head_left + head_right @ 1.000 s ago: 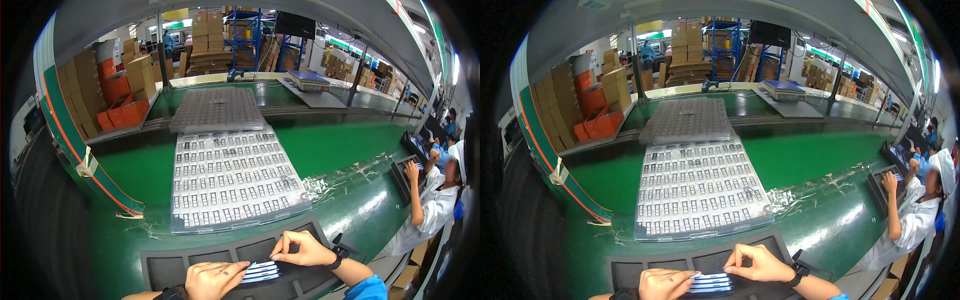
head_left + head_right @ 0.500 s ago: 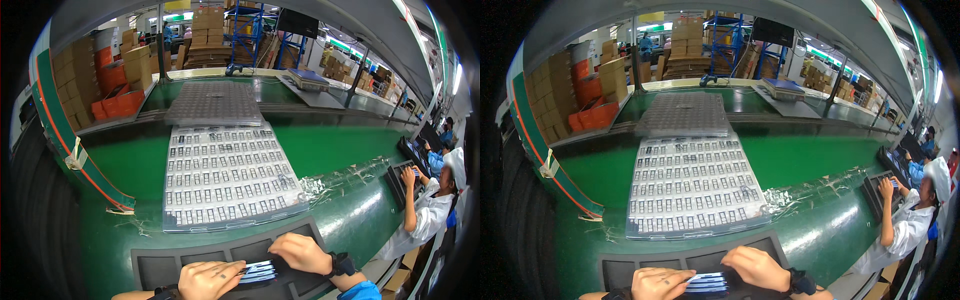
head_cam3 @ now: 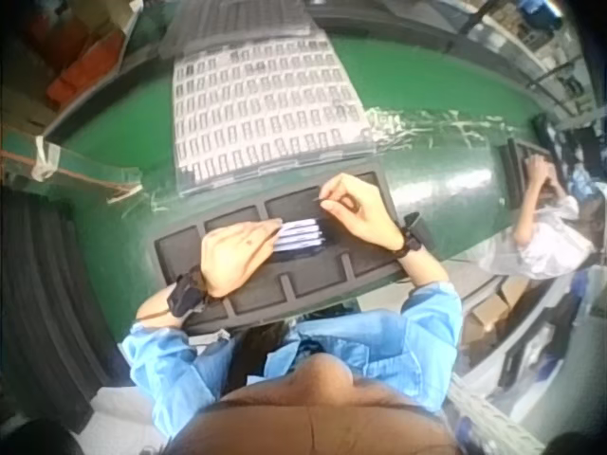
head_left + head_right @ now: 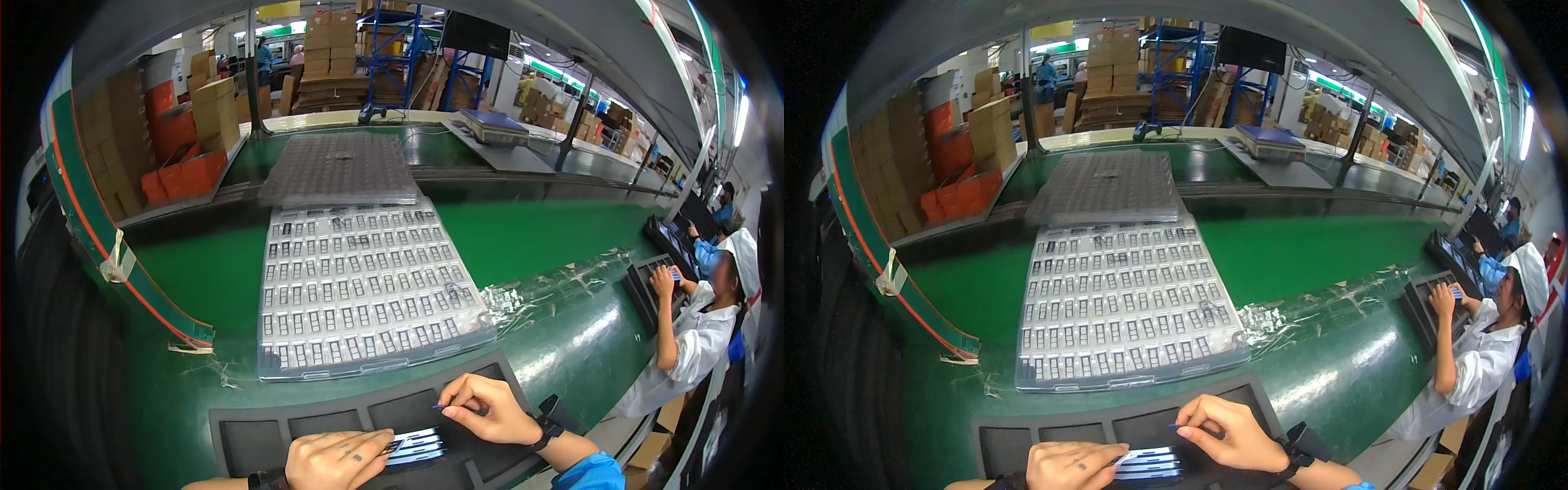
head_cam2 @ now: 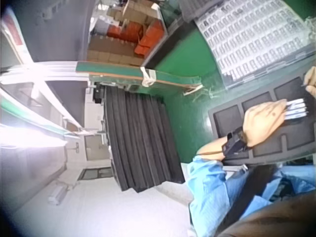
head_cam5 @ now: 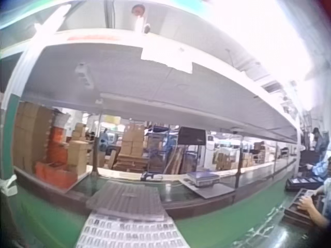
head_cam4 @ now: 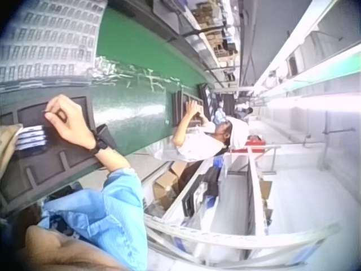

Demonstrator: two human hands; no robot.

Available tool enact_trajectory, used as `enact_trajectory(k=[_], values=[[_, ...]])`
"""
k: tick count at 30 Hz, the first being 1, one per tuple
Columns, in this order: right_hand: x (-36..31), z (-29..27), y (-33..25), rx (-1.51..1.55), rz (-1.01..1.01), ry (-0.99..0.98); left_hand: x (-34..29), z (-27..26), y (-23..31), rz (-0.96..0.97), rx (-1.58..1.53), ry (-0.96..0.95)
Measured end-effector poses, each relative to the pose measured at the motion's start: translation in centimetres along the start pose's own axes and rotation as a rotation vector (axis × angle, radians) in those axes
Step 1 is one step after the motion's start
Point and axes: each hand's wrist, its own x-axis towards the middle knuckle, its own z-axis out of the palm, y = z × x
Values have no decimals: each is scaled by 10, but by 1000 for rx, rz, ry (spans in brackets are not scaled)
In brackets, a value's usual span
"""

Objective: The recorder is assembling electronic components, specifically placing small parts into trays and handling smartphone-like devices on an assembly line.

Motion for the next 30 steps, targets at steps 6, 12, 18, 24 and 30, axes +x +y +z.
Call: enact_trajectory(k=[6,12,18,24,30], values=[[2,2,12,340,157,-211,-2,5,-4,-1,-28,12],[2,-4,20,570,270,-167,-1,2,0,-14,-26,-11],[3,-7,19,562,203,12,2,0,1,-22,-24,-8],[6,-2,19,622,116,69,-1,2,-3,-11,-26,19],[6,18,-6,-168,-457,53,1,3,1,-59,-7,38]])
